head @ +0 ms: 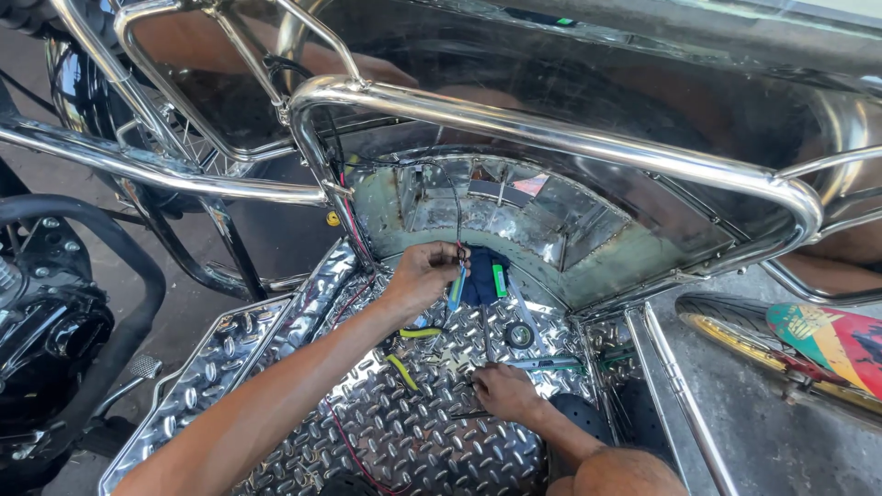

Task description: Repairing and connecting electrical wires on a motorcycle using pliers and electrical tape

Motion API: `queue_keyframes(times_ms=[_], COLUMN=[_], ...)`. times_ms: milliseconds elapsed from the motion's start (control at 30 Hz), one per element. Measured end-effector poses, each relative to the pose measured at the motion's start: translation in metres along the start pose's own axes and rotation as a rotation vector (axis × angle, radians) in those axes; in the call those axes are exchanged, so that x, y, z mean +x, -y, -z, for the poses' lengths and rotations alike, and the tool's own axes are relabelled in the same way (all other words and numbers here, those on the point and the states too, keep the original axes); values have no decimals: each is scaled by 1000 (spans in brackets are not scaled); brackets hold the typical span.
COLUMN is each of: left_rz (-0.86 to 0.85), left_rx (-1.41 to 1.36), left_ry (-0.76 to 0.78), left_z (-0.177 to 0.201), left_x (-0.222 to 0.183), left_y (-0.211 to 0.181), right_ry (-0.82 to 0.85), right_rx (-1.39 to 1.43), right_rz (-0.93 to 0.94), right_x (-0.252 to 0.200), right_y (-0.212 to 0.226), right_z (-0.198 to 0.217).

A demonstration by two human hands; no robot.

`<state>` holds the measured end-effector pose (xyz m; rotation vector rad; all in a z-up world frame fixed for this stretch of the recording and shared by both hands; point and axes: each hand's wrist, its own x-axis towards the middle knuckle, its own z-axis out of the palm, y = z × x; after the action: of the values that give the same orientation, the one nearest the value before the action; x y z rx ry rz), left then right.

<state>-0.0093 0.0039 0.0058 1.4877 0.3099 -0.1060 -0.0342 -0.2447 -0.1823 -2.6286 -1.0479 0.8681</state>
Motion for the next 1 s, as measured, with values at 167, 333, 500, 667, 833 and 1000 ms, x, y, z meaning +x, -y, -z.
queue_keyframes(times_ms=[167, 333, 500, 667, 833, 1000], left_rz=[14, 98, -45, -31, -240, -213], left_rx=[-24, -11, 333, 355, 231, 132], left_ry=[-84, -202, -146, -70, -159, -143], left_z=[-1, -5, 1, -3, -2, -4], left_x=[-5, -6, 6, 0, 6, -7], left_y=[-5, -10, 12, 19, 57, 56], right_ry=[21, 31, 25, -1, -273, -472], right_rx=[22, 28, 43, -13, 418, 981], right_rz=[4, -2, -13, -69, 54, 408], right_x=[-1, 0, 1, 4, 24, 18], right_y=[-2, -5, -6, -11, -10, 55], right_z=[-1, -5, -9, -15, 54, 207])
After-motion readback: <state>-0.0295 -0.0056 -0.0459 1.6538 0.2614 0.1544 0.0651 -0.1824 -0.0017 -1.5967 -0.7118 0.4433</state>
